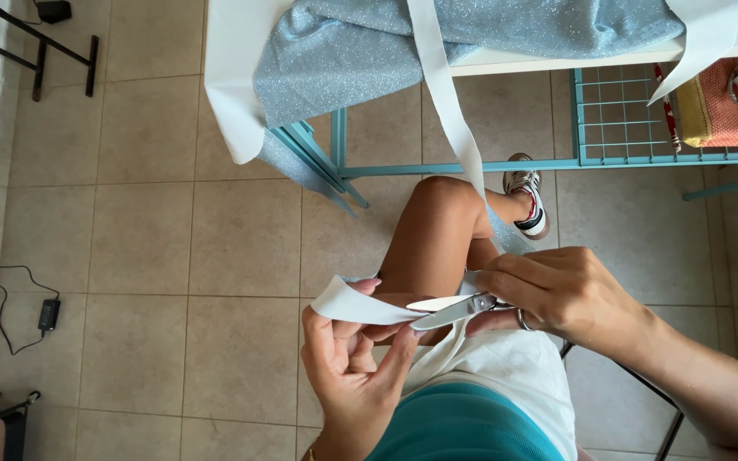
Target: Cutting a strip of white fabric with scissors and wrapping it around the thigh for fitting or assembly.
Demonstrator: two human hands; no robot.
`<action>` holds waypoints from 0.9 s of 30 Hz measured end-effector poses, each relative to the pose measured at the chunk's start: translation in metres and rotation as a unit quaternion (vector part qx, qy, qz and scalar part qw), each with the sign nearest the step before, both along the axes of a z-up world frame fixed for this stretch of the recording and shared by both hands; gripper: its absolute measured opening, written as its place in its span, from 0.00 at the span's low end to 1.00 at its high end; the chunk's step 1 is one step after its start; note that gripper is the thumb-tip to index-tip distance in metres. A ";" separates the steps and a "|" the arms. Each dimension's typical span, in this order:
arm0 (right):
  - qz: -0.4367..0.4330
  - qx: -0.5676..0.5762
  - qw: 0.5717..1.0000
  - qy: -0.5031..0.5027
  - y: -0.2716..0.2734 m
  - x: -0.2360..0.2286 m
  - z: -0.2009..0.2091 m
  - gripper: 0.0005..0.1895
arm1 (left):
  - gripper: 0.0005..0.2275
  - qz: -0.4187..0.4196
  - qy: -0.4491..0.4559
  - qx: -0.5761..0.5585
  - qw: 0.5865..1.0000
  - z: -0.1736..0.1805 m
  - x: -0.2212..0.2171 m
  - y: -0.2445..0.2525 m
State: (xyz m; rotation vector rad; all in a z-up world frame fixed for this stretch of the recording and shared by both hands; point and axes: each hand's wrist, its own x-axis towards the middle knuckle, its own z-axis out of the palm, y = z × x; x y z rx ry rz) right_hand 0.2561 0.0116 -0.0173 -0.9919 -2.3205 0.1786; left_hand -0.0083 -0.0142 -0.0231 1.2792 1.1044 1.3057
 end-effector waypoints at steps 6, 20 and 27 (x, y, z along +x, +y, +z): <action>-0.003 0.011 1.000 -0.002 0.001 -0.005 0.005 0.23 | 0.28 0.001 0.008 0.014 1.000 0.000 0.002 -0.001; -0.009 0.012 1.000 0.000 -0.003 -0.004 -0.001 0.20 | 0.26 0.012 0.005 0.045 0.999 -0.001 0.007 -0.003; -0.019 -0.005 1.000 0.004 -0.003 -0.007 0.003 0.20 | 0.28 0.022 0.039 0.067 0.997 -0.006 0.004 -0.003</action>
